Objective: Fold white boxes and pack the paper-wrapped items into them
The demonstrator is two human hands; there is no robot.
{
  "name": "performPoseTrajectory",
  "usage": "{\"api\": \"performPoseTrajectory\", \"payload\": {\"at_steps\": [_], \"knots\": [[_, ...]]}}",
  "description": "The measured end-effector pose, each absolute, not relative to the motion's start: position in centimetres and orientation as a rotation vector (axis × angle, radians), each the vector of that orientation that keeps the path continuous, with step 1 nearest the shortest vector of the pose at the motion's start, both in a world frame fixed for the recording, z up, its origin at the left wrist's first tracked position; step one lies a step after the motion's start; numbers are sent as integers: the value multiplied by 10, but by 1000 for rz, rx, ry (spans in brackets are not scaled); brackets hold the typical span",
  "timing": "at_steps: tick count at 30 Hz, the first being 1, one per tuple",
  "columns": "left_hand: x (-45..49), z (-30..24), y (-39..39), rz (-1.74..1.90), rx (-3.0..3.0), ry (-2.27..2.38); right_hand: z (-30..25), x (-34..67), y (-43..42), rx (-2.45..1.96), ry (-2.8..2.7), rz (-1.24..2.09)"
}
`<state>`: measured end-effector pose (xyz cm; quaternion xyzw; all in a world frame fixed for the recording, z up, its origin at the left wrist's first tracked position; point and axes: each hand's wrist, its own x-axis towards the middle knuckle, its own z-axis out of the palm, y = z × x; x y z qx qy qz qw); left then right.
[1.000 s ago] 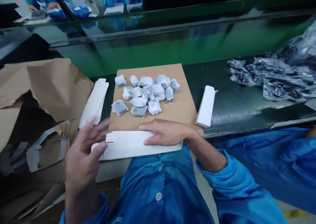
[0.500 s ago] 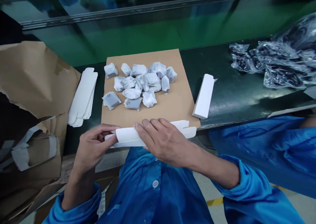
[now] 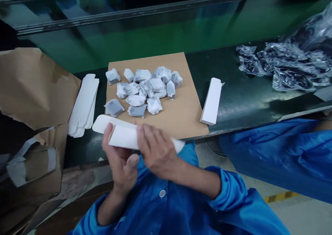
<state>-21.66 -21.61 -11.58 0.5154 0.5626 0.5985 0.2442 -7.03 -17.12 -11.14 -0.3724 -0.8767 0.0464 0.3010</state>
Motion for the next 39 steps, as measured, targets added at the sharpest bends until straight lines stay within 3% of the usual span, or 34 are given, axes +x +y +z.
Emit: {"api": "performPoseTrajectory", "payload": {"at_steps": [4, 13, 16, 19, 21, 25, 29, 35, 39], "knots": [[-226, -119, -205, 1473, 1436, 1890, -95, -73, -178, -787, -2347, 645], [-252, -111, -210, 1151, 1857, 1695, -80, -64, -126, -756, -1968, 1164], [-257, -106, -210, 987, 1886, 1634, -84, -65, -113, -900, -1566, 1503], [-259, -105, -209, 903, 1931, 1595, -90, -74, -109, -807, -1448, 1900], [-258, -108, -208, 890, 1972, 1604, -93, -81, -114, -779, -1417, 1989], [-250, -123, -210, 1140, 1983, 1665, -95, -88, -131, -819, -1419, 1907], [-241, -129, -211, 1390, 1901, 1604, -93, -88, -145, -789, -1600, 1561], [-246, -119, -217, 1030, 1997, 1753, -99, -88, -155, -644, -1892, 1015], [-249, -121, -223, 981, 2000, 1726, -111, -91, -164, -607, -1928, 784]]}}
